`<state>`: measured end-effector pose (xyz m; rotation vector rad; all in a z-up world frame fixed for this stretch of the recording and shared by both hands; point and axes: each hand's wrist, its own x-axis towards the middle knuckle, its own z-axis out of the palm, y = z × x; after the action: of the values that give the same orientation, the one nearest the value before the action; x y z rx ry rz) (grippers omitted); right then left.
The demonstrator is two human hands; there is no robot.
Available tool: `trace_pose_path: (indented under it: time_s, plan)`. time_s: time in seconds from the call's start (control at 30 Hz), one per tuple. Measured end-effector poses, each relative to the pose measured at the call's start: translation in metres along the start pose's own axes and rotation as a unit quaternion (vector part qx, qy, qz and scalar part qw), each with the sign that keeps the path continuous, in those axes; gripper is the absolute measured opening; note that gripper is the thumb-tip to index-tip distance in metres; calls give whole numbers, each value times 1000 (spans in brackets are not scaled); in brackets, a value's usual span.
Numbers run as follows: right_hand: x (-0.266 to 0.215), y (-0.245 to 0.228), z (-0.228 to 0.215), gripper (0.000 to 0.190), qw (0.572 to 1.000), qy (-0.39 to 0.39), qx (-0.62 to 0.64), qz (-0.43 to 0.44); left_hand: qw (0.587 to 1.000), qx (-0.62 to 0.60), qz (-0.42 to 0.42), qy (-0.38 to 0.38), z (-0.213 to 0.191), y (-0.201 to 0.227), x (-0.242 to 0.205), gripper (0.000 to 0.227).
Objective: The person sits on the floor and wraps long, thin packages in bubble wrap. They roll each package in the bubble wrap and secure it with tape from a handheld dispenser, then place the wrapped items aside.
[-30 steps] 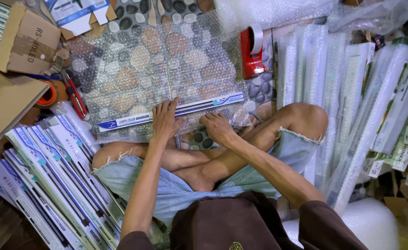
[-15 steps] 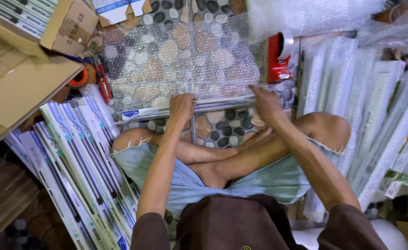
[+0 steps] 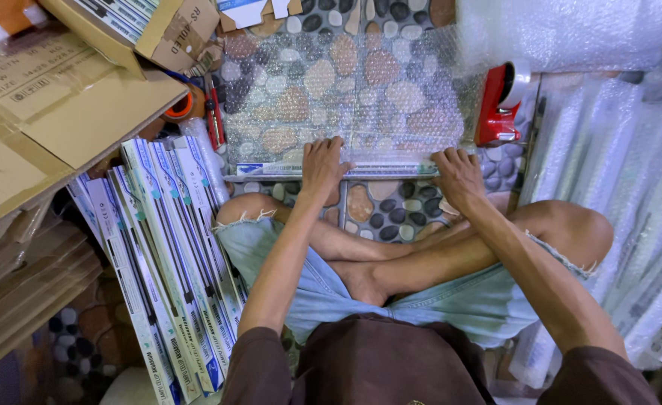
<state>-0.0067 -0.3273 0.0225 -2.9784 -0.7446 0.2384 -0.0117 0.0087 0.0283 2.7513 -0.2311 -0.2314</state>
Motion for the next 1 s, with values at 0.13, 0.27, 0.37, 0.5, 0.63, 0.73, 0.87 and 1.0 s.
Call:
trace_pose_path:
  time_s: [0.13,0.27,0.37,0.5,0.63,0.73,0.87,1.0]
  plan:
    - [-4,7,1,56,999,-6,39,-12,967,64,45,242,7,1,-49,61]
    - [-5,8,6,56,999,-6,43,-3,983,106,-149,-5,-26,-26,-84,70]
    - [-5,5,0,56,999,-3,40,2,959,88,-260,-66,-55,-68,-76,96]
    - [-3,-1,-7,57,998,1,42,42,936,52,-347,-11,-59,-94,-57,88]
    - [-4,-1,-8,56,995,-10,67,76,963,6,-262,59,-74,-20,-51,78]
    - [3,1,-17,58,994,-34,71,73,999,-16,24,16,-5,34,-49,90]
    - [-4,6,-23,59,986,-50,89,128,988,23,79,128,27,38,-32,86]
    - [1,13,-32,76,962,-120,173,175,993,-7,53,104,30,24,-29,58]
